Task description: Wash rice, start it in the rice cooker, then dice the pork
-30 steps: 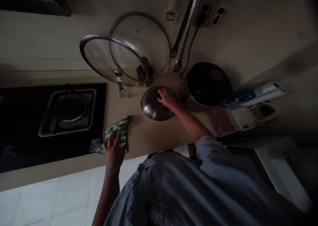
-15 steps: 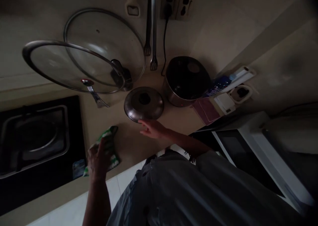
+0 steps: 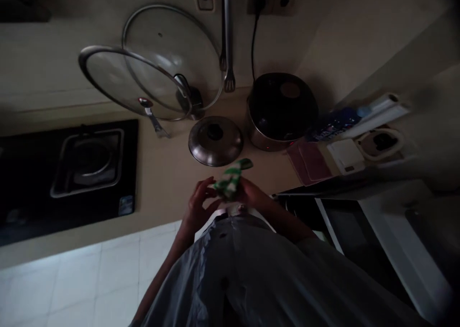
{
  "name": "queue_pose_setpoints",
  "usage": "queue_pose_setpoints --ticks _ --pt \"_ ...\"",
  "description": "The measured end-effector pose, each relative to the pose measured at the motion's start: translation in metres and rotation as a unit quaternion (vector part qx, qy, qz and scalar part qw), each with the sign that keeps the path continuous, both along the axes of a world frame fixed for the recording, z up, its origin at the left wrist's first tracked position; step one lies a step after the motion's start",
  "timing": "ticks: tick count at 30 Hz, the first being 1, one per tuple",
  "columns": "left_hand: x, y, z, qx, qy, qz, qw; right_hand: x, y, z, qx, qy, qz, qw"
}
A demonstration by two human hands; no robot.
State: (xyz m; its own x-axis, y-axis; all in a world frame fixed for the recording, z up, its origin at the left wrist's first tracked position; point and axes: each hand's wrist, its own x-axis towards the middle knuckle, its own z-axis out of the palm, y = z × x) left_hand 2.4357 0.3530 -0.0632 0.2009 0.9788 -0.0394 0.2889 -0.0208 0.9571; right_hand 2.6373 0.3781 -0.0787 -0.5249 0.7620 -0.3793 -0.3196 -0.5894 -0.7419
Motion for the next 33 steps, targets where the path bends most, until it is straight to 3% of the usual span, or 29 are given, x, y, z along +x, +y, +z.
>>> queue_pose_setpoints --ticks 2,3,5,7,11,13,15,20,25,28,33 --pt "0.006 -0.001 0.001 0.008 -0.003 0.050 0.999 0.038 -0.001 -0.002 0.093 -0.099 -0.041 0.990" --pt "0.003 -0.002 0.000 0.007 0.005 0.086 0.996 0.058 -0.001 -0.005 0.172 -0.195 -0.050 0.964" --pt "-0.005 -0.007 -0.003 -0.010 0.026 0.136 0.990 0.092 0.001 -0.014 0.307 -0.415 -0.022 0.856" --pt "-0.011 -0.017 -0.007 -0.034 0.031 0.159 0.986 0.112 0.002 -0.030 0.334 -0.518 0.010 0.787" --pt "-0.002 -0.047 -0.014 -0.073 0.023 0.187 0.979 0.095 -0.002 -0.072 0.361 -0.673 0.117 0.635" --pt "0.005 -0.063 -0.017 -0.083 0.028 0.203 0.975 0.070 -0.006 -0.087 0.393 -0.704 0.108 0.582" --pt "0.010 -0.078 -0.020 -0.090 0.034 0.223 0.970 0.044 -0.011 -0.095 0.442 -0.703 0.104 0.547" --pt "0.004 -0.113 -0.019 -0.104 0.034 0.296 0.949 -0.008 -0.026 -0.097 0.608 -0.577 0.186 0.513" --pt "-0.011 -0.146 -0.010 -0.093 0.040 0.369 0.924 -0.072 -0.017 -0.110 0.667 -0.503 0.220 0.504" --pt "-0.025 -0.165 -0.004 -0.085 0.013 0.412 0.907 -0.122 0.016 -0.121 0.661 -0.477 0.213 0.539" --pt "-0.062 -0.205 0.002 -0.079 -0.022 0.477 0.875 -0.223 0.107 -0.117 0.605 -0.450 0.146 0.641"
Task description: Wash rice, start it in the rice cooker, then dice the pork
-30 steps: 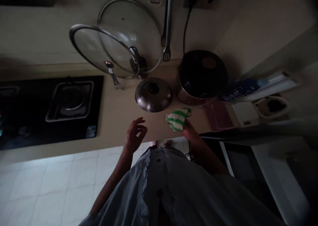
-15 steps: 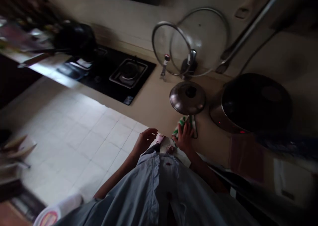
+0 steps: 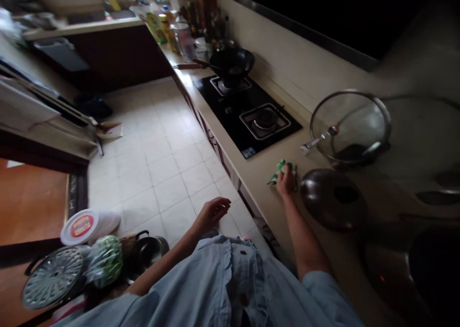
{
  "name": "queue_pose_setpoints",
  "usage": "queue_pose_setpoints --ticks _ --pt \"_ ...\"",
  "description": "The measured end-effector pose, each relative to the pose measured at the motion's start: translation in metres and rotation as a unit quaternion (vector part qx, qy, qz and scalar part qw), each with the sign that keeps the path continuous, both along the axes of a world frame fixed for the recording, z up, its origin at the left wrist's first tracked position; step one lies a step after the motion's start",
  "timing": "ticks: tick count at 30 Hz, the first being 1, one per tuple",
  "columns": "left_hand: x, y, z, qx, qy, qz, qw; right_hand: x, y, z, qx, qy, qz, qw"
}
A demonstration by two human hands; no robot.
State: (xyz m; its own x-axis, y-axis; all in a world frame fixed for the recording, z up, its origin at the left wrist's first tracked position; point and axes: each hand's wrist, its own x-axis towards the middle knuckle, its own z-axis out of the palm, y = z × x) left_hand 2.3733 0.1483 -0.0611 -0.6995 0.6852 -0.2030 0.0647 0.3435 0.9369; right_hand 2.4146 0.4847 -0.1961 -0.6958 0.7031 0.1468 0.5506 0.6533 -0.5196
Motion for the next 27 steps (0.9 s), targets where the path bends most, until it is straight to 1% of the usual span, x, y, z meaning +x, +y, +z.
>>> queue_pose_setpoints --ticks 1,2,3,4,5,6,8,10,11,13,14,15,16,17,18,19,21,22,23,24,25,27 --pt "-0.010 -0.009 0.000 0.005 -0.004 0.016 1.000 -0.022 0.011 0.005 0.000 0.006 -0.019 1.000" --pt "-0.022 -0.019 -0.001 0.008 -0.006 0.031 0.999 -0.044 0.017 0.009 0.000 -0.010 -0.029 1.000" --pt "-0.035 -0.030 -0.003 0.011 -0.008 0.044 0.999 -0.063 0.015 0.014 0.002 -0.035 -0.043 0.998" --pt "-0.049 -0.041 -0.005 0.013 -0.009 0.057 0.998 -0.080 0.007 0.018 0.007 -0.065 -0.050 0.997" --pt "-0.064 -0.052 -0.006 0.013 -0.009 0.069 0.997 -0.092 -0.007 0.019 0.021 -0.088 -0.056 0.994" --pt "-0.081 -0.064 -0.008 0.015 -0.009 0.085 0.996 -0.100 -0.024 0.019 0.055 -0.089 -0.047 0.993" --pt "-0.115 -0.090 -0.011 0.020 -0.010 0.129 0.991 -0.103 -0.062 0.014 0.112 -0.069 0.007 0.991" --pt "-0.151 -0.117 -0.013 0.024 -0.013 0.180 0.983 -0.092 -0.093 0.007 0.124 -0.042 0.051 0.990" --pt "-0.169 -0.130 -0.014 0.025 -0.014 0.203 0.979 -0.086 -0.103 0.005 0.119 -0.028 0.057 0.991" --pt "-0.202 -0.155 -0.017 0.025 -0.016 0.234 0.972 -0.079 -0.117 0.004 0.104 -0.014 0.048 0.993" --pt "-0.218 -0.166 -0.018 0.026 -0.017 0.244 0.969 -0.080 -0.122 0.006 0.098 -0.011 0.033 0.995" --pt "-0.233 -0.174 -0.020 0.026 -0.018 0.252 0.967 -0.085 -0.128 0.010 0.076 -0.008 0.036 0.996" --pt "-0.247 -0.181 -0.022 0.027 -0.020 0.259 0.965 -0.095 -0.136 0.014 0.036 -0.002 0.055 0.998" --pt "-0.261 -0.186 -0.024 0.028 -0.023 0.265 0.964 -0.109 -0.146 0.020 -0.021 0.002 0.078 0.997" --pt "-0.274 -0.188 -0.025 0.029 -0.028 0.269 0.962 -0.127 -0.157 0.027 -0.094 0.005 0.100 0.991" --pt "-0.286 -0.188 -0.027 0.031 -0.033 0.272 0.961 -0.148 -0.171 0.035 -0.174 0.004 0.118 0.978" --pt "-0.310 -0.184 -0.029 0.038 -0.046 0.267 0.962 -0.199 -0.200 0.051 -0.323 0.002 0.118 0.939" --pt "-0.322 -0.181 -0.029 0.043 -0.049 0.261 0.963 -0.227 -0.214 0.060 -0.374 0.011 0.110 0.921" --pt "-0.334 -0.177 -0.028 0.049 -0.050 0.255 0.964 -0.256 -0.226 0.068 -0.409 0.020 0.111 0.905" --pt "-0.348 -0.174 -0.028 0.056 -0.048 0.249 0.966 -0.286 -0.234 0.074 -0.424 0.036 0.112 0.898" --pt "-0.362 -0.172 -0.028 0.062 -0.044 0.246 0.966 -0.316 -0.240 0.080 -0.424 0.048 0.120 0.897" --pt "-0.395 -0.171 -0.029 0.071 -0.034 0.247 0.966 -0.380 -0.243 0.086 -0.400 0.070 0.155 0.900"
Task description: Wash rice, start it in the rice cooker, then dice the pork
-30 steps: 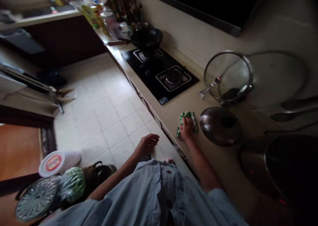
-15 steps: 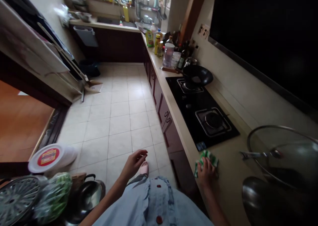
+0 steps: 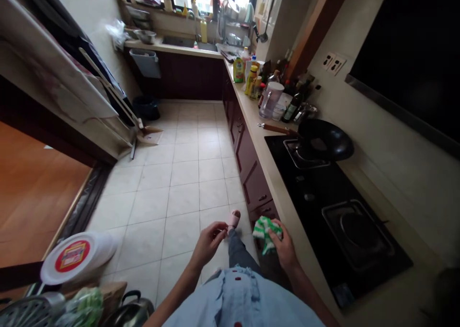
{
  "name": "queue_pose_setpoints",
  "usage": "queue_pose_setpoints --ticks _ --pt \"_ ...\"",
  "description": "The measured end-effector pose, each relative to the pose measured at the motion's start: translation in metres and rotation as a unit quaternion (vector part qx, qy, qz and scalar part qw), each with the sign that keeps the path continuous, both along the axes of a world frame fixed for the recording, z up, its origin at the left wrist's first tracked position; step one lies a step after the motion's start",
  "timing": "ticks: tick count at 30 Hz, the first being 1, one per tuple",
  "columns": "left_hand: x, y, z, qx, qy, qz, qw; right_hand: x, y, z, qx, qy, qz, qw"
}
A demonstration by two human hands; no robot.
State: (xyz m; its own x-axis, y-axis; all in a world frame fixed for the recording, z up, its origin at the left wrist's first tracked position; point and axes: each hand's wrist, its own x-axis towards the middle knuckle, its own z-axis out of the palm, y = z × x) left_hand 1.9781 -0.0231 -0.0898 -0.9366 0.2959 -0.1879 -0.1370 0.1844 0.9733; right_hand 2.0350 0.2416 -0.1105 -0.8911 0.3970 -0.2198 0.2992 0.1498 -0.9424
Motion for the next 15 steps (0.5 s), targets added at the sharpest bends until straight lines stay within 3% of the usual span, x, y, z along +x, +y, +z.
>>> queue_pose_setpoints --ticks 4,8,12,15 --pt "-0.080 -0.013 -0.002 -0.012 0.009 0.048 0.999 -0.137 0.011 -0.003 0.100 0.107 0.019 0.989" --pt "-0.165 -0.029 0.010 -0.039 -0.016 0.122 0.992 -0.285 0.011 -0.007 0.199 0.203 -0.009 0.959" --pt "-0.239 -0.037 0.029 -0.055 -0.042 0.166 0.984 -0.424 -0.004 -0.004 0.240 0.234 -0.053 0.941" --pt "-0.288 -0.048 0.030 -0.062 -0.066 0.202 0.975 -0.517 -0.014 0.002 0.264 0.239 -0.088 0.930"
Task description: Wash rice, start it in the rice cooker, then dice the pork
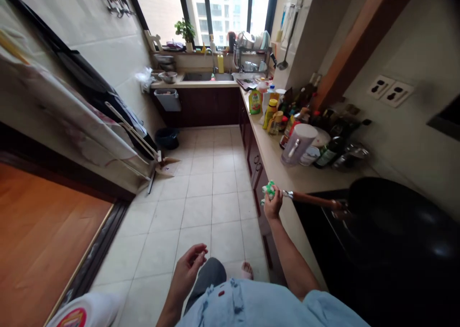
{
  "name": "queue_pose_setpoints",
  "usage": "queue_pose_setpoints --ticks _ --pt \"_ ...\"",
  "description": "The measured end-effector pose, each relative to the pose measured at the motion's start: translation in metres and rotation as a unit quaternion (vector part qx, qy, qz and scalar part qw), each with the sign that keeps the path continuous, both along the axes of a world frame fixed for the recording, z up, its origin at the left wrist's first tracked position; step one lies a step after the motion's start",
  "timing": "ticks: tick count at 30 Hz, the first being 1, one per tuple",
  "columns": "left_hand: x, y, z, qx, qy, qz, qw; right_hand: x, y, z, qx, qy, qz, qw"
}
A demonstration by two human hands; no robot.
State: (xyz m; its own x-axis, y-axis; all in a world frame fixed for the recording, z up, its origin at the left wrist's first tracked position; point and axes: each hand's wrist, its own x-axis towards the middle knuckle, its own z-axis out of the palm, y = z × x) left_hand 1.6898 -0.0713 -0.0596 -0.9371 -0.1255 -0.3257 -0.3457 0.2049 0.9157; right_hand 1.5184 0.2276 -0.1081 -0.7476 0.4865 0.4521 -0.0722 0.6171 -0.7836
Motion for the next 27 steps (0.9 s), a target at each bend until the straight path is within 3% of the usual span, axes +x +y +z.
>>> queue_pose_setpoints --ticks 6,9,13,15,17,21,24,27 --pt "-0.123 -0.053 -0.018 0.009 -0.032 0.052 0.998 -0.177 0.014 0.017 0.163 0.018 -0.098 0.982" --pt "-0.204 -0.088 -0.014 0.011 -0.010 0.060 0.998 -0.252 0.029 0.013 0.245 -0.099 -0.145 0.953" --pt "-0.314 -0.133 0.006 0.012 0.034 0.057 0.998 -0.312 0.039 0.002 0.220 -0.353 -0.132 0.900" --pt "-0.364 -0.152 0.012 0.013 0.048 0.047 0.998 -0.326 0.039 0.001 0.217 -0.365 -0.161 0.891" --pt "-0.411 -0.165 0.012 0.011 0.048 0.043 0.998 -0.335 0.035 0.004 0.240 -0.296 -0.182 0.907" --pt "-0.503 -0.165 -0.002 0.026 0.027 0.031 0.999 -0.359 0.010 0.008 0.223 -0.159 -0.078 0.959" --pt "-0.576 -0.151 -0.015 0.051 0.025 -0.001 0.998 -0.399 -0.023 0.003 0.126 -0.201 -0.012 0.971" --pt "-0.656 -0.138 -0.021 0.050 0.039 -0.023 0.998 -0.466 -0.061 -0.005 0.057 -0.239 0.044 0.968"
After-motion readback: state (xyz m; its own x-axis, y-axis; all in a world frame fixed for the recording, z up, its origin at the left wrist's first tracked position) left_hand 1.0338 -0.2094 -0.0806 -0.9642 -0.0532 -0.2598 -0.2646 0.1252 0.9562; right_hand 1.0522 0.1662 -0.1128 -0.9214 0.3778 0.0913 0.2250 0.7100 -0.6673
